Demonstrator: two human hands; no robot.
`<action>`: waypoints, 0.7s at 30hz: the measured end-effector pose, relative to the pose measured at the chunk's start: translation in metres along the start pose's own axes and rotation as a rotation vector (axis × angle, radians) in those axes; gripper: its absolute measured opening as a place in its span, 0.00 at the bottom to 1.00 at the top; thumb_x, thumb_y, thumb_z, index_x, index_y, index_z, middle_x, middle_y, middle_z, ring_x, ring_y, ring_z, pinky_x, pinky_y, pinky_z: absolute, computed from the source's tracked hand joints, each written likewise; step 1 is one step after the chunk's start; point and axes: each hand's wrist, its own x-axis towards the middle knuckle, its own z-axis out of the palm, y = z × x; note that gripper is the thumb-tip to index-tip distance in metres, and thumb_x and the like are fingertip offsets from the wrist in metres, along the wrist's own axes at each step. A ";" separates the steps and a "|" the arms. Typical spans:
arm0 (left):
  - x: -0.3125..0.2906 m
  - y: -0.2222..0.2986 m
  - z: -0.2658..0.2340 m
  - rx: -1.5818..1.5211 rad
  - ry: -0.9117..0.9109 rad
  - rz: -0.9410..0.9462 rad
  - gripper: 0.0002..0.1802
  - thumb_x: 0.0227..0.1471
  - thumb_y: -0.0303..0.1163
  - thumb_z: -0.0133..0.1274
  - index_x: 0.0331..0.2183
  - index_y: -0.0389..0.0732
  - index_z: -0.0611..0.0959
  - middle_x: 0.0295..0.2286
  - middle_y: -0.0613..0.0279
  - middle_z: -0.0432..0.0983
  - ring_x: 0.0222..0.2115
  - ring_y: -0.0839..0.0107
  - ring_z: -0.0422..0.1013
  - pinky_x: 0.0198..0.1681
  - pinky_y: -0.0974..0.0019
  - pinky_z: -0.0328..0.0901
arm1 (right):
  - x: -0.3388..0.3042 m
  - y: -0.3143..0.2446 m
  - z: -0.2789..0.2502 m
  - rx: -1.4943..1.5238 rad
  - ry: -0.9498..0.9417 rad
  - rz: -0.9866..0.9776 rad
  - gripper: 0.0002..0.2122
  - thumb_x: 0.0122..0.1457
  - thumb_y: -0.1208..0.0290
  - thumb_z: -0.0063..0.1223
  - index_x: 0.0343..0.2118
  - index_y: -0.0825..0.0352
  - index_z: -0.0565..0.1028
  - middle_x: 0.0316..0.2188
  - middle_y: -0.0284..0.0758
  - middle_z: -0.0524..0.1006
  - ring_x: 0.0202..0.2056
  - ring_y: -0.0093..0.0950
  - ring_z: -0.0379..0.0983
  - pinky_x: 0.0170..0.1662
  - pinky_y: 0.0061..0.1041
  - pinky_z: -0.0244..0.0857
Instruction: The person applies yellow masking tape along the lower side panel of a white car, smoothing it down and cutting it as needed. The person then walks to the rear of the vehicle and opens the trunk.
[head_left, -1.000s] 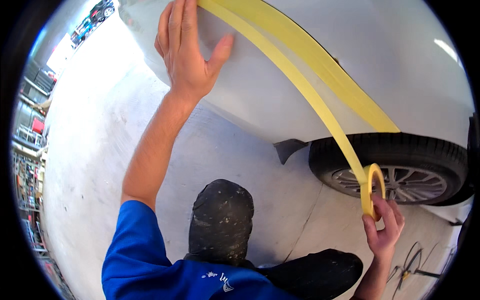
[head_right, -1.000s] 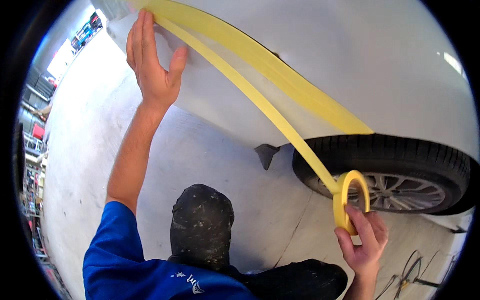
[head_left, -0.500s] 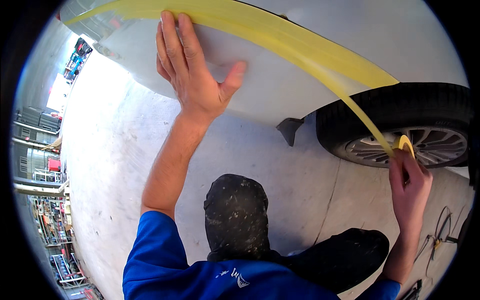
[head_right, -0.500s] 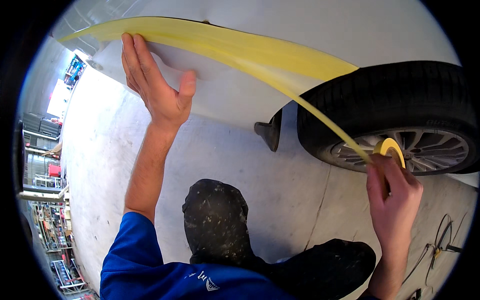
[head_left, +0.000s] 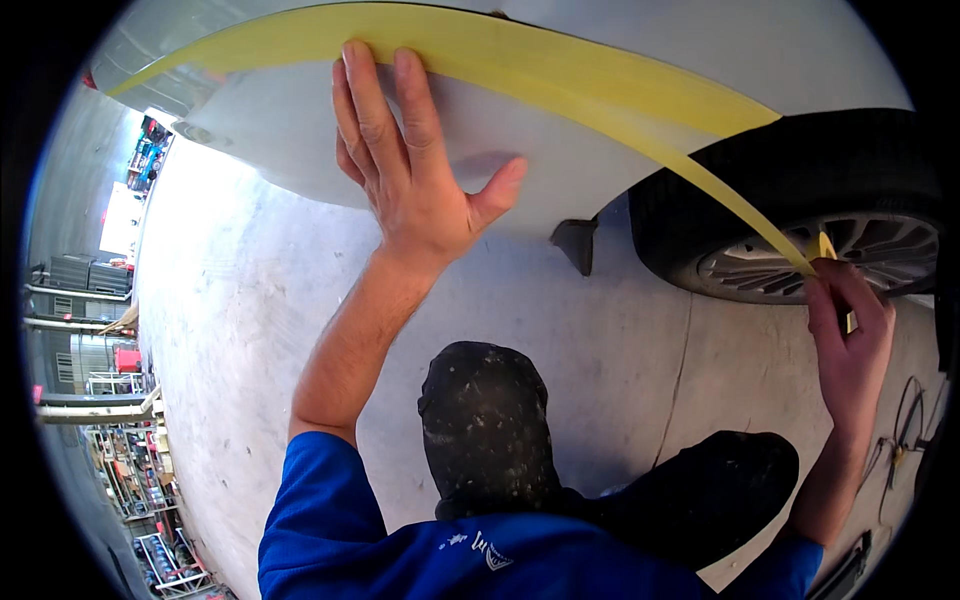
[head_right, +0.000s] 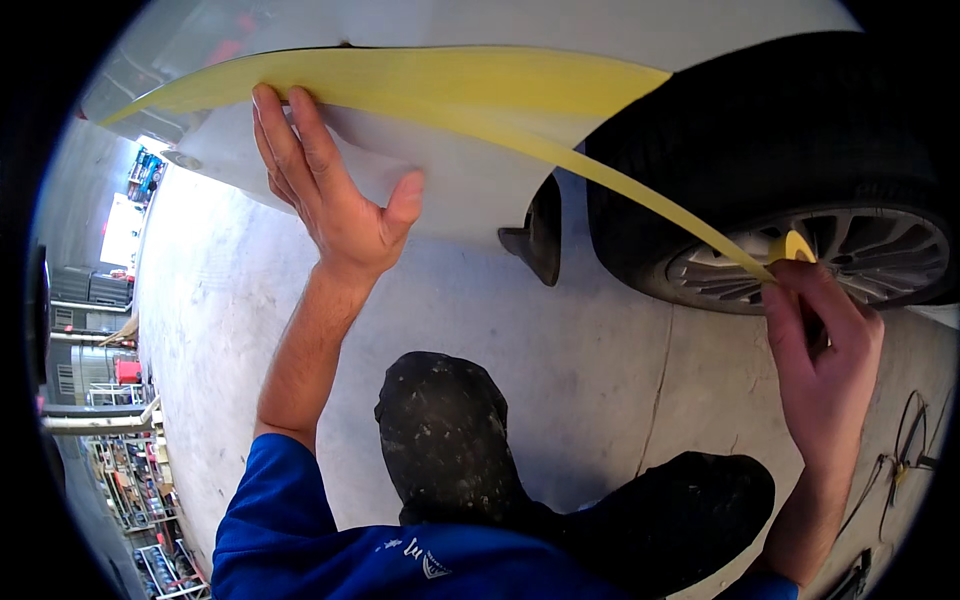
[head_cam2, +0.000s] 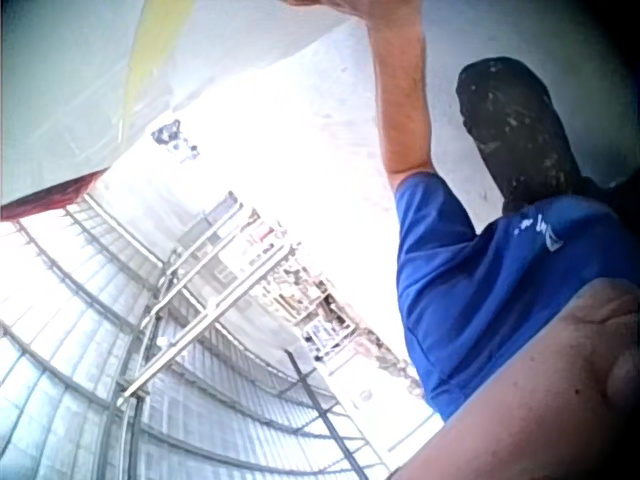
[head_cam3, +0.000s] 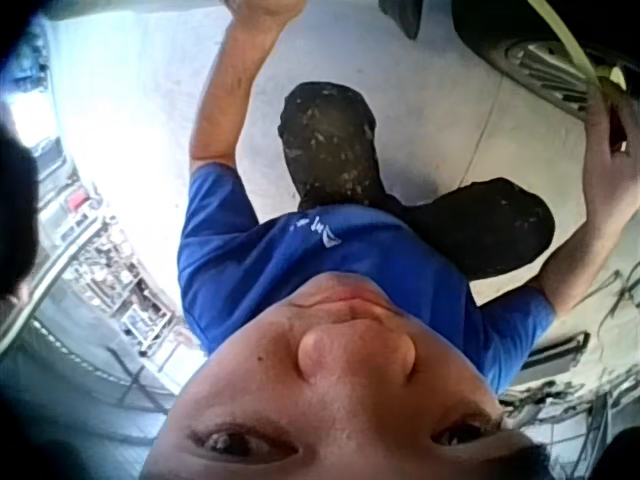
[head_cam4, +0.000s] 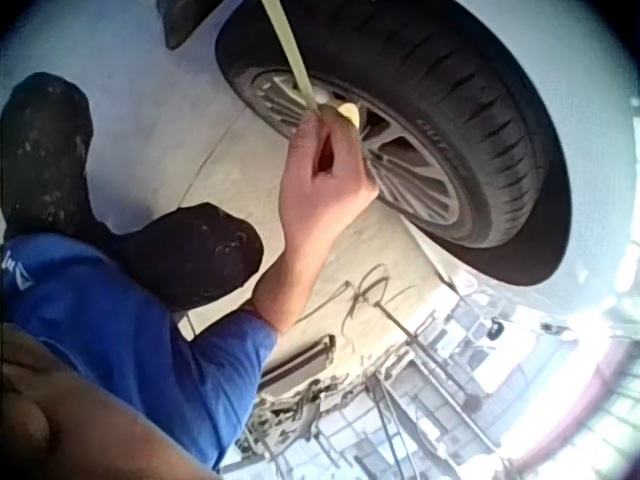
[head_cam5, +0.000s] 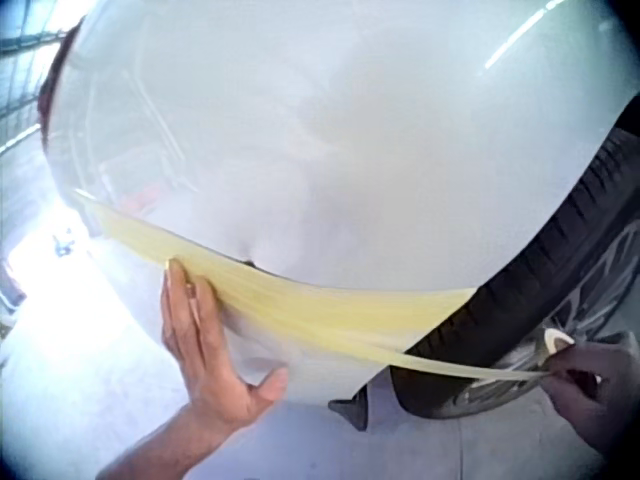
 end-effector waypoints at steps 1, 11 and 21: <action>-0.001 0.002 0.000 -0.003 0.003 0.000 0.53 0.49 0.64 0.48 0.63 0.38 0.54 0.62 0.41 0.44 0.61 0.42 0.46 0.60 0.46 0.42 | 0.000 0.001 0.000 -0.007 -0.003 -0.009 0.05 0.57 0.78 0.54 0.35 0.72 0.77 0.15 0.30 0.69 0.16 0.16 0.60 0.20 0.17 0.50; -0.003 0.030 0.001 -0.037 -0.091 0.080 0.54 0.49 0.66 0.48 0.63 0.37 0.52 0.63 0.40 0.39 0.63 0.43 0.39 0.61 0.43 0.39 | -0.020 -0.012 -0.014 -0.078 -0.076 -0.141 0.05 0.54 0.78 0.55 0.32 0.73 0.76 0.16 0.33 0.69 0.16 0.18 0.62 0.19 0.18 0.50; -0.002 0.032 0.001 -0.043 -0.090 0.088 0.56 0.46 0.60 0.56 0.64 0.37 0.49 0.63 0.40 0.38 0.63 0.42 0.37 0.61 0.43 0.39 | 0.007 0.020 -0.019 -0.136 0.037 -0.040 0.11 0.61 0.72 0.51 0.44 0.69 0.77 0.22 0.30 0.71 0.19 0.16 0.60 0.21 0.17 0.52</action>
